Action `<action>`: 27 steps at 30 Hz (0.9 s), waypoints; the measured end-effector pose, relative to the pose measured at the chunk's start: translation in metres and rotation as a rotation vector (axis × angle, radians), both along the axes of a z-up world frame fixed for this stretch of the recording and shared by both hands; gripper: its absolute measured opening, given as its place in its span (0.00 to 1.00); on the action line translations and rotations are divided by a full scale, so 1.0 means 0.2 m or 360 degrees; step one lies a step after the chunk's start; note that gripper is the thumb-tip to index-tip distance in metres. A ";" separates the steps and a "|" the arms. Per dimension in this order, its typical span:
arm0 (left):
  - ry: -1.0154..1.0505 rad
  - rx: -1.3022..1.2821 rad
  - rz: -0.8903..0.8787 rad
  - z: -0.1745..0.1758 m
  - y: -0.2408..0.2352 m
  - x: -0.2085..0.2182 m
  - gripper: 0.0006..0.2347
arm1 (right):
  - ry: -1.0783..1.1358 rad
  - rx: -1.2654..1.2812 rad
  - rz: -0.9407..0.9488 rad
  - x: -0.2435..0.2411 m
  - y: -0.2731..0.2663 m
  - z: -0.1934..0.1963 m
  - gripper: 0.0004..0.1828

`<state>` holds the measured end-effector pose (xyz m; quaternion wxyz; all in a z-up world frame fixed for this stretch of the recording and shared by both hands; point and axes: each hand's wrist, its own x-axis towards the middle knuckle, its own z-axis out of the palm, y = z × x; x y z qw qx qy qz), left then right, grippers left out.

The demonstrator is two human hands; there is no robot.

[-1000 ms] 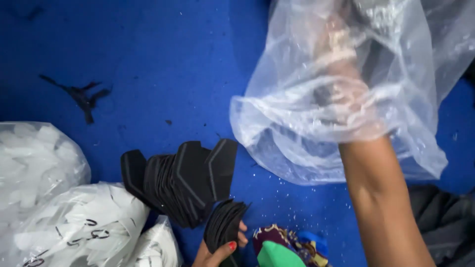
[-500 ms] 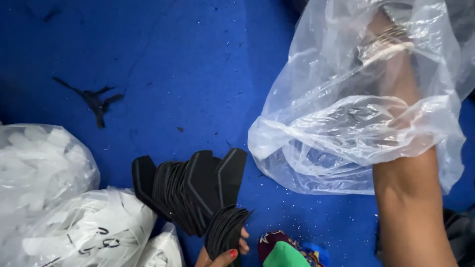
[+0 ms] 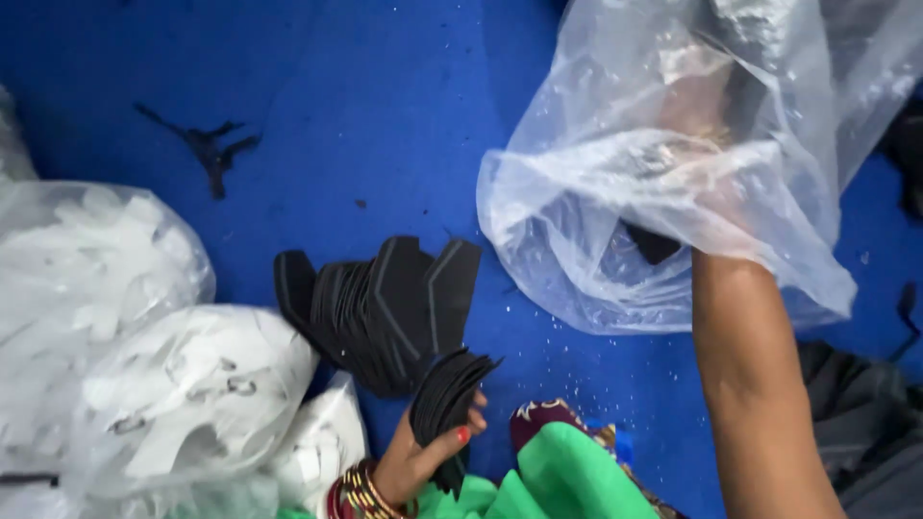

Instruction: The person sorts and organizes black shoe components on a blue floor.

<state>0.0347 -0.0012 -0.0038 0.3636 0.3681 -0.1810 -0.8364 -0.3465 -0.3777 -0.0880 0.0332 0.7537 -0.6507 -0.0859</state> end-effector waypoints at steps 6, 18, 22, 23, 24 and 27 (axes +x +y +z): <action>-0.0101 -0.0323 -0.0048 0.22 -0.02 -0.01 0.32 | -0.0283 -0.0102 0.0030 -0.12 0.50 0.04 0.33; -0.0174 -0.0428 0.0223 0.28 0.09 -0.15 0.19 | -0.1113 -0.0068 -0.0164 0.32 1.63 0.55 0.31; -0.0252 -0.0327 0.0262 0.39 0.12 -0.20 0.16 | -0.1203 -0.0078 0.0148 0.44 1.84 0.54 0.38; -0.0213 -0.0303 0.0318 0.43 0.12 -0.19 0.16 | -0.1182 -0.0122 0.0238 0.47 1.86 0.55 0.39; -0.0224 -0.0283 0.0318 0.42 0.14 -0.19 0.16 | -0.1192 -0.0102 0.0233 0.42 1.86 0.57 0.39; -0.0308 -0.0259 0.0397 0.36 0.16 -0.17 0.16 | -0.1591 -0.0015 0.0059 0.28 1.85 0.62 0.31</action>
